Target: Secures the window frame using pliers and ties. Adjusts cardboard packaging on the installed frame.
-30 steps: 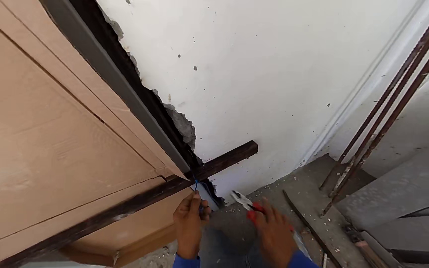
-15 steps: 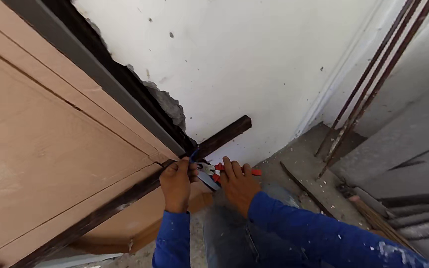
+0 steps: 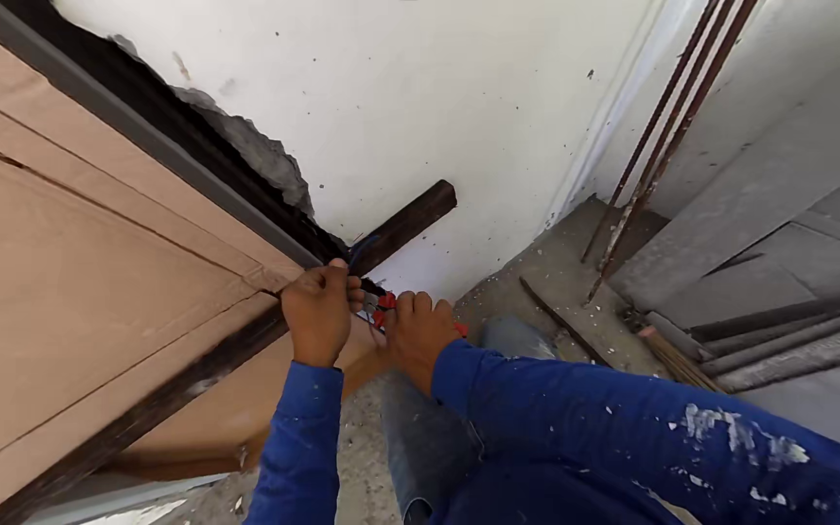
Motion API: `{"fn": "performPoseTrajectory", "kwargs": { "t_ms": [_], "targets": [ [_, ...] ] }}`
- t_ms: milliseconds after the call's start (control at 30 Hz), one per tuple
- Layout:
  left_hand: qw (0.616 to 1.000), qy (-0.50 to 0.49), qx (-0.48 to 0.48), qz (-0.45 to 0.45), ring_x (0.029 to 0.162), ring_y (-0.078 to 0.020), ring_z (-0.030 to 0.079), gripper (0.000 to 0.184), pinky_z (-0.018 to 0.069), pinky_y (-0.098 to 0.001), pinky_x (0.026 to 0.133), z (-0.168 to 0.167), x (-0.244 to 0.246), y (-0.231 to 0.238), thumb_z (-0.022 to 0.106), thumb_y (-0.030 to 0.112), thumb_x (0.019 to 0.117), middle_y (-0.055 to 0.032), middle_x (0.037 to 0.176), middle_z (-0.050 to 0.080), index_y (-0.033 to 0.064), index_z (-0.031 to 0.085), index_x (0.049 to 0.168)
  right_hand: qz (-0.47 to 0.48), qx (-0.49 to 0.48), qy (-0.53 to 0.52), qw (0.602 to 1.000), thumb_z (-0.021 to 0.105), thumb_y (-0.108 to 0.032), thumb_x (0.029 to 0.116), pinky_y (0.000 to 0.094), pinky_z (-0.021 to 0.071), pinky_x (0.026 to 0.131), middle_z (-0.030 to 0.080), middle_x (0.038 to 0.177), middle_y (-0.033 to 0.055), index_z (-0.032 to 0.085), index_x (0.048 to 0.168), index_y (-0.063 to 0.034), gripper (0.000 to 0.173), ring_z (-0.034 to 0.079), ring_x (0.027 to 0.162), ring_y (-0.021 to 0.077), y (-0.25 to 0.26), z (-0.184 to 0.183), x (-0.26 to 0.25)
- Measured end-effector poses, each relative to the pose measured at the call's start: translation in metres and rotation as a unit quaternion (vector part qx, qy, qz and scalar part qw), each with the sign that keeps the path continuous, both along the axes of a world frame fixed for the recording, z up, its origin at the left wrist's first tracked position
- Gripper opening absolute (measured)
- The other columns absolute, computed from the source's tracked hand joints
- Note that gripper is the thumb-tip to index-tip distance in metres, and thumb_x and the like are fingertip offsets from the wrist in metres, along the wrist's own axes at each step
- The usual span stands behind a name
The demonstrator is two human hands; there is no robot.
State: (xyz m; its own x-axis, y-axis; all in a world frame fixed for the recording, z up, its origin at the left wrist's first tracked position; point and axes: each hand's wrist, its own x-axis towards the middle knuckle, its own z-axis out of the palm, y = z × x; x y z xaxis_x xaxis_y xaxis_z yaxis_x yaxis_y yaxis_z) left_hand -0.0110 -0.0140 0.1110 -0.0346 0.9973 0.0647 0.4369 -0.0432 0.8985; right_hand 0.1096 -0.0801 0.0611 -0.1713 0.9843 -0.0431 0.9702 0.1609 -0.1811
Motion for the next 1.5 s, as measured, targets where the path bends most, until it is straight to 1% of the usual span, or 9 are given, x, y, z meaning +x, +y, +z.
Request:
{"fn": "performPoseTrajectory", "kwargs": {
  "t_ms": [200,400,533,733,933,1033,1167,1333,1500],
  "targets": [
    [0.995,-0.03,0.093,0.015,0.08,-0.0183,0.075,0.034,0.0656,-0.0346,0.069,-0.023,-0.021,-0.033,0.053,0.022,0.1083,-0.0067,0.102,0.076,0.0048,0.06,0.136,-0.033,-0.111,0.108,0.987,0.058,-0.016,0.0999,0.06,0.0561,0.08,0.054,0.13,0.0271,0.056,0.135,0.0028,0.04,0.058,0.116,0.0476,0.007,0.006,-0.003],
    [0.986,-0.077,0.114,0.096,0.086,-0.0161,0.073,0.028,0.0636,-0.0327,0.073,-0.068,-0.037,-0.04,0.064,0.02,0.1025,-0.0069,0.106,0.074,0.0039,0.068,0.126,-0.014,0.013,0.041,0.999,0.059,-0.015,0.0985,0.0599,0.0541,0.082,0.053,0.133,0.031,0.062,0.125,0.0044,0.033,0.059,0.115,0.0483,0.003,-0.018,0.007],
    [0.986,-0.047,0.144,0.068,0.092,-0.0135,0.072,0.032,0.0625,-0.0336,0.084,-0.07,-0.031,-0.033,0.07,0.022,0.0993,-0.0038,0.114,0.074,0.0072,0.07,0.127,-0.014,0.074,-0.047,0.996,0.068,-0.011,0.0919,0.067,0.0468,0.096,0.031,0.155,0.0382,0.06,0.128,0.0075,0.041,0.051,0.127,0.0531,-0.002,-0.019,0.009],
    [0.967,0.143,0.201,0.058,0.094,-0.0104,0.072,0.025,0.0607,-0.0333,0.086,-0.054,-0.032,-0.012,0.067,0.028,0.1015,-0.0042,0.107,0.075,0.0096,0.075,0.116,-0.006,0.12,-0.092,0.988,0.055,-0.009,0.1004,0.0692,0.0425,0.1,0.017,0.164,0.0346,0.055,0.135,0.0088,0.039,0.042,0.138,0.0528,-0.002,-0.03,0.01],
    [0.946,0.268,0.18,0.008,0.088,-0.018,0.074,0.027,0.06,-0.0485,0.082,-0.026,-0.032,0.0,0.062,0.033,0.1036,-0.0066,0.101,0.077,0.0129,0.077,0.113,0.002,0.133,-0.09,0.987,0.042,-0.008,0.1045,0.0669,0.041,0.101,0.018,0.164,0.0336,0.052,0.142,0.0062,0.041,0.042,0.138,0.0495,-0.002,-0.021,0.006],
    [0.943,0.286,0.17,0.005,0.087,-0.0217,0.074,0.029,0.059,-0.0528,0.081,-0.021,-0.031,0.006,0.061,0.036,0.1036,-0.0078,0.099,0.077,0.0129,0.077,0.113,0.011,0.135,-0.148,0.98,0.039,-0.005,0.1051,0.0572,0.0457,0.091,0.03,0.156,0.0345,0.052,0.139,0.0072,0.039,0.046,0.13,0.0459,-0.002,-0.015,0.002],
    [0.944,0.286,0.167,-0.004,0.088,-0.022,0.074,0.03,0.0594,-0.0536,0.082,-0.018,-0.03,0.011,0.06,0.037,0.1039,-0.0081,0.101,0.076,0.0125,0.076,0.113,0.009,0.102,-0.099,0.99,0.049,0.0,0.1001,0.0521,0.0504,0.075,0.052,0.13,0.0263,0.06,0.128,0.0032,0.03,0.056,0.113,0.0423,0.001,-0.01,0.0],
    [0.961,0.22,0.17,-0.002,0.086,-0.0126,0.073,0.026,0.0619,-0.0411,0.081,-0.025,-0.036,0.004,0.064,0.032,0.1027,-0.0038,0.102,0.077,0.0131,0.075,0.117,-0.013,-0.06,0.035,0.997,0.057,-0.014,0.1008,0.0596,0.0536,0.079,0.053,0.132,0.0247,0.056,0.135,0.0001,0.037,0.055,0.117,0.0464,0.013,0.003,0.003],
    [0.984,0.102,0.141,0.032,0.086,-0.0142,0.073,0.028,0.0628,-0.0386,0.079,-0.06,-0.044,-0.02,0.06,0.027,0.1041,-0.0055,0.104,0.075,0.0077,0.071,0.12,-0.038,-0.131,0.123,0.983,0.077,-0.018,0.0837,0.0603,0.0562,0.08,0.05,0.136,0.025,0.055,0.136,0.0001,0.059,0.056,0.118,0.0464,0.011,0.001,-0.004]
  ]
}}
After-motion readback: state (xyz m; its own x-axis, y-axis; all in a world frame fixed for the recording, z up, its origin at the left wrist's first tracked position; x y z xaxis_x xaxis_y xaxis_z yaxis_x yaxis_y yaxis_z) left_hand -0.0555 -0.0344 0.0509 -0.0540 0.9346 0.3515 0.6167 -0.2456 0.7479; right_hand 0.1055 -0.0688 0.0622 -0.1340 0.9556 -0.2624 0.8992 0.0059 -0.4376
